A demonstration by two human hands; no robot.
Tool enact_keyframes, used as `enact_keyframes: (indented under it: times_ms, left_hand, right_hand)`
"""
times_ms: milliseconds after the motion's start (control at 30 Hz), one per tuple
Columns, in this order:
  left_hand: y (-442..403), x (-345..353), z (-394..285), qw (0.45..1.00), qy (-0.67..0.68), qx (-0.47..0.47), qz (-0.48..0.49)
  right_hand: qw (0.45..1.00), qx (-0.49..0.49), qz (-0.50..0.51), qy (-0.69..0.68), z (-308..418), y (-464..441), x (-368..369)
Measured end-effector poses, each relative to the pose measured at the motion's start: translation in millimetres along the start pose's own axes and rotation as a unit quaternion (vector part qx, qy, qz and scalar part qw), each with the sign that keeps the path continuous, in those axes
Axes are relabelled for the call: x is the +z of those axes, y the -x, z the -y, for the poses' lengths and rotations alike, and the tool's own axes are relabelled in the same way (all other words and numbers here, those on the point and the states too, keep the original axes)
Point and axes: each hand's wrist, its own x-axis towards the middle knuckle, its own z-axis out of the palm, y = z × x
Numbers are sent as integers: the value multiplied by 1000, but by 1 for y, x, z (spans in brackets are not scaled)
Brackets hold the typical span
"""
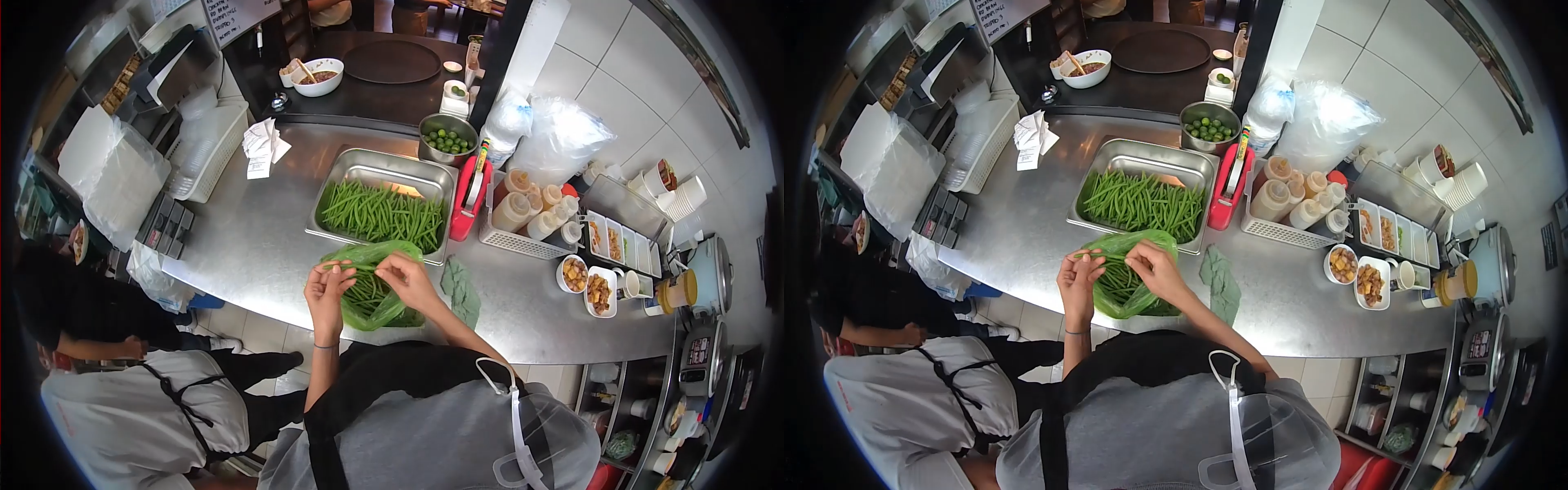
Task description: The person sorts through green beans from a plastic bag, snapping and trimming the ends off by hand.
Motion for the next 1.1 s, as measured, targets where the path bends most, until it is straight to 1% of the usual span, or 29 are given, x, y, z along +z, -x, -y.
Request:
enact_keyframes:
  times_ms: [33,67,133,200,267,300,333,367,400,433,467,533,567,600,633,667,700,733,767,800,833,900,933,1000,1033,1067,1100]
  left_hand:
    - [0,-2,3,995,91,-42,-16]
    - [-3,-8,7,995,92,-41,-20]
    - [-8,-18,7,967,224,-98,-73]
    - [-8,-26,5,967,213,-104,-92]
    - [-5,-29,2,979,169,-103,-55]
    - [-4,-28,-2,983,147,-104,-36]
    - [-1,-24,-4,983,146,-104,-37]
    - [1,-18,-5,984,139,-103,-42]
    - [2,-13,-8,985,132,-102,-47]
    - [1,-11,-10,985,132,-101,-45]
    - [1,-9,-10,989,115,-88,-42]
    - [3,-11,-10,992,97,-77,-39]
    - [3,-15,-11,998,-6,-65,-16]
    - [2,-18,-11,993,-108,-51,7]
    - [2,-19,-9,993,-108,-51,6]
    - [3,-21,-7,975,-215,-23,58]
    - [3,-20,-7,942,-319,5,108]
    - [5,-18,-7,942,-318,5,106]
    - [8,-15,-7,905,-397,62,137]
    - [10,-10,-7,857,-472,119,167]
    - [11,-9,-2,827,-519,151,156]
    - [14,-2,0,832,-511,165,139]
    - [15,1,0,837,-503,179,122]
    - [15,7,0,834,-495,215,119]
    - [15,6,2,850,-476,187,127]
    - [13,6,4,865,-454,163,140]
    - [15,12,0,898,-403,111,139]
  right_hand:
    - [998,-40,-31,-26,2,0,1]
    - [998,-40,-28,-26,5,-1,1]
    - [977,-21,-104,-183,8,-2,0]
    - [981,-32,-100,-161,2,-4,-11]
    - [998,53,22,-31,-6,-4,-18]
    - [987,74,82,115,-6,-6,-20]
    - [987,74,82,114,-8,-3,-15]
    - [971,-3,48,233,-11,4,-4]
    - [935,-80,11,346,-14,9,7]
    - [958,-54,38,280,-12,10,16]
    - [958,-54,38,281,-11,12,20]
    - [934,-16,233,272,8,16,22]
    - [917,-33,269,293,5,17,23]
    - [917,-33,269,292,5,17,23]
    - [923,-46,245,293,5,17,21]
    - [928,-60,221,294,5,17,19]
    - [927,-62,223,295,8,14,16]
    - [932,-90,156,316,11,11,12]
    - [931,-117,86,335,15,9,8]
    - [931,-117,86,335,19,8,3]
    - [930,-125,65,339,24,6,-3]
    - [928,-144,11,344,32,4,-9]
    - [927,-144,8,346,33,3,-9]
    - [952,-154,-48,261,35,0,-11]
    - [981,-132,-33,137,19,0,-11]
    - [999,-46,-11,-19,15,2,-9]
    - [996,2,16,-87,13,2,-10]
